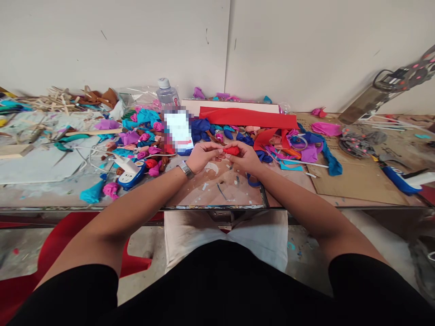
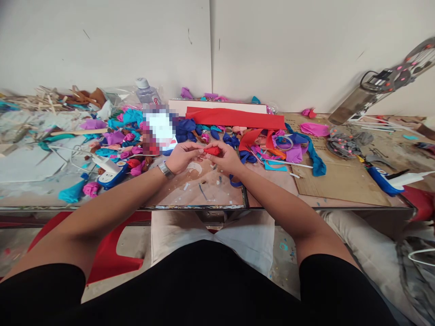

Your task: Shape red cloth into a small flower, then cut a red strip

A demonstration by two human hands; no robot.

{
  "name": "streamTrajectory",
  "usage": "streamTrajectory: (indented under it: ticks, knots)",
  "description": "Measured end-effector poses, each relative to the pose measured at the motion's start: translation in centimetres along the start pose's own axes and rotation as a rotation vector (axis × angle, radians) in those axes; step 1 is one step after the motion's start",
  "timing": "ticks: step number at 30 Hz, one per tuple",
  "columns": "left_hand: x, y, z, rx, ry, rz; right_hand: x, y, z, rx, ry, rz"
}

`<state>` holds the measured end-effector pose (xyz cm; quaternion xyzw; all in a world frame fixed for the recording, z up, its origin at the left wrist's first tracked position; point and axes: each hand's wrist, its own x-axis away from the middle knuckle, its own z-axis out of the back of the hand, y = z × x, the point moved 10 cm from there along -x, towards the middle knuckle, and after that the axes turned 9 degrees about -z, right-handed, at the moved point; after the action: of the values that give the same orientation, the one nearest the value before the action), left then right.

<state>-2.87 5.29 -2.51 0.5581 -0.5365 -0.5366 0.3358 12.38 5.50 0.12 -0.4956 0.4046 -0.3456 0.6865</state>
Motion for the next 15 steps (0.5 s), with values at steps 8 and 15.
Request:
streamTrajectory:
  ticks: [8,15]
  knots:
    - [-0.2,-0.25,0.05,-0.022,-0.012,-0.037,-0.08,-0.28,0.47,0.09,0.051,0.094]
    - [0.15,0.68,-0.44,-0.123,-0.051,-0.061,0.11,-0.61,0.85,0.209,0.098,0.115]
